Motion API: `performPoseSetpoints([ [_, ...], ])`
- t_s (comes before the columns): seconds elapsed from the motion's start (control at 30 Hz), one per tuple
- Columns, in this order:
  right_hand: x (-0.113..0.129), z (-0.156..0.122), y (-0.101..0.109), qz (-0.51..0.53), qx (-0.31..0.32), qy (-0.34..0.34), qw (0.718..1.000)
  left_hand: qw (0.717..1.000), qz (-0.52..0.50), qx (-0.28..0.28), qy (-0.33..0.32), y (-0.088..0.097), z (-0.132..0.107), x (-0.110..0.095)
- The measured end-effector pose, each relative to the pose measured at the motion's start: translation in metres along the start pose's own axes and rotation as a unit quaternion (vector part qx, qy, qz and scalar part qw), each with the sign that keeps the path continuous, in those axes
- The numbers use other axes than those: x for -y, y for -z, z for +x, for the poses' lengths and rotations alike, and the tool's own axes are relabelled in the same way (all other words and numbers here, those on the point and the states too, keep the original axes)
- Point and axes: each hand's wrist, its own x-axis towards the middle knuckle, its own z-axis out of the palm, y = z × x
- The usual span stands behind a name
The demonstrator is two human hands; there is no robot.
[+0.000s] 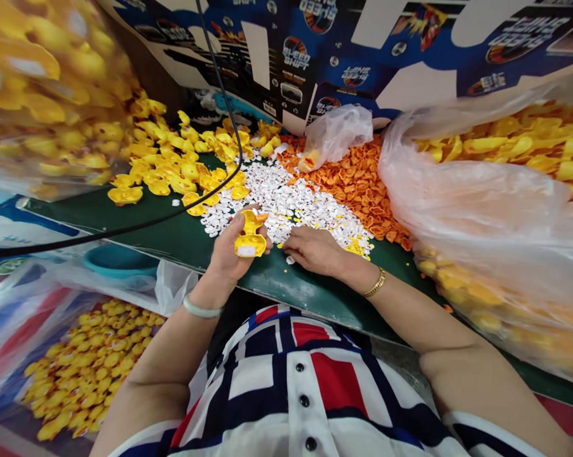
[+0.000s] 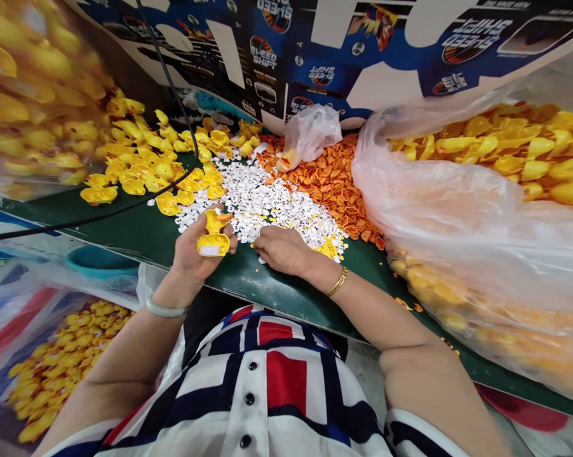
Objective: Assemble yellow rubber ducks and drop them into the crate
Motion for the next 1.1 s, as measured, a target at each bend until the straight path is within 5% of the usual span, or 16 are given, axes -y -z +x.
performPoseSetpoints([
  [0.3,-0.001,0.031,-0.011,-0.063,0.061,-0.008,0.996,0.998,0.0,-0.052,-0.021,0.003,0.007,0.002],
  [0.43,-0.003,0.028,-0.012,-0.087,0.021,-0.01,0.996,0.995,-0.011,-0.102,-0.01,0.002,0.015,0.006],
  [0.63,0.003,0.015,-0.014,0.009,-0.148,0.041,0.988,0.991,-0.037,-0.123,-0.033,-0.003,0.023,0.018],
  [0.73,0.004,0.011,-0.015,0.007,-0.145,0.066,0.987,0.991,-0.04,-0.128,-0.027,-0.005,0.025,0.021],
  [0.93,-0.003,0.002,-0.009,-0.041,-0.119,-0.023,0.992,0.986,-0.019,-0.163,-0.038,-0.005,0.027,0.02],
  [1.1,0.003,0.003,-0.015,-0.04,-0.15,0.057,0.986,0.99,-0.022,-0.132,-0.035,-0.011,0.029,0.026],
])
